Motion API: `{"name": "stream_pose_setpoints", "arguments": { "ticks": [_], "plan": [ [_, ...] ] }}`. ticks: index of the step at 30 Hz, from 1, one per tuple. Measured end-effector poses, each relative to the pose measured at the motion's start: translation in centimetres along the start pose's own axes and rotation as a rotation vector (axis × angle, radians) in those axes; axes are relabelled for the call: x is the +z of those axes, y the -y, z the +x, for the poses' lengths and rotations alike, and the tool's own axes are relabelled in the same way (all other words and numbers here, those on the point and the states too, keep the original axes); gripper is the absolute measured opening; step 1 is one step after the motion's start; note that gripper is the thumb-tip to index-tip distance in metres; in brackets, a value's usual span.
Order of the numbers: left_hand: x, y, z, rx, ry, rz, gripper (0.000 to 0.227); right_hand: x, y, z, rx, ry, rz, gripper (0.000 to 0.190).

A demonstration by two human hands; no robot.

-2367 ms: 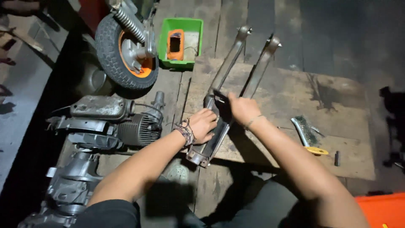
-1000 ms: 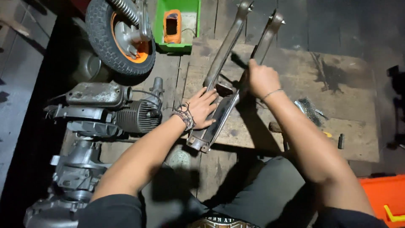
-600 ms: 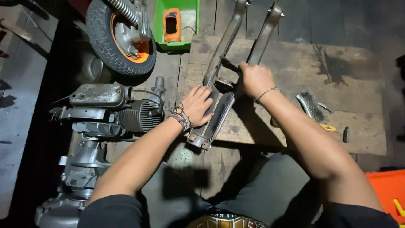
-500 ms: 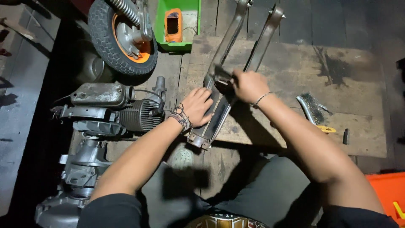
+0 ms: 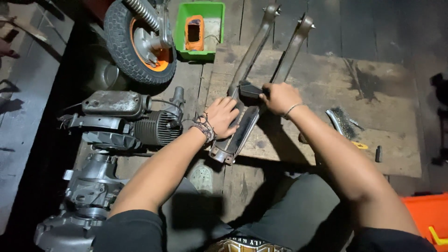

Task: The person cleans two long metal parts on a wooden workbench using a wire brush. They scrub the surfaces of the parts, then briefly open an orange toolbox before resuming the cleaning process.

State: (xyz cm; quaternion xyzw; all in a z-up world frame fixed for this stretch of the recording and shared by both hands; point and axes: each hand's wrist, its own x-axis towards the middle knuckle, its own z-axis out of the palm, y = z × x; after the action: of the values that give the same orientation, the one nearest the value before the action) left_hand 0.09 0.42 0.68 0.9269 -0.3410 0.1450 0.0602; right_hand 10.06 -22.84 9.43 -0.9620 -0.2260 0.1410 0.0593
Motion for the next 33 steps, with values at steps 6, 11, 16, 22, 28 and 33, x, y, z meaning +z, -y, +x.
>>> {"name": "stream_pose_setpoints", "arguments": {
  "ticks": [6,11,16,22,28,33],
  "plan": [
    [-0.5,-0.2,0.0,-0.003,0.01,-0.006,0.044,0.6,1.5,0.4,0.0,-0.039,-0.021,0.033],
    [-0.3,-0.2,0.1,-0.015,0.017,-0.012,0.044,0.9,-1.0,0.8,-0.063,-0.087,-0.141,0.032],
    [-0.9,-0.5,0.1,-0.015,0.041,-0.003,0.044,1.7,-1.1,0.9,-0.199,-0.312,-0.131,0.025],
    [-0.6,-0.3,-0.1,-0.023,0.054,-0.006,0.043,2.7,-6.4,3.6,-0.421,-0.385,-0.258,0.025],
    [-0.3,-0.3,0.3,-0.022,0.052,0.0,0.047,4.3,-4.3,3.2,-0.331,-0.34,-0.083,0.023],
    [-1.0,-0.6,0.3,-0.028,0.052,-0.022,0.043,5.2,-10.4,5.6,-0.315,-0.41,-0.258,0.024]
  ]
}}
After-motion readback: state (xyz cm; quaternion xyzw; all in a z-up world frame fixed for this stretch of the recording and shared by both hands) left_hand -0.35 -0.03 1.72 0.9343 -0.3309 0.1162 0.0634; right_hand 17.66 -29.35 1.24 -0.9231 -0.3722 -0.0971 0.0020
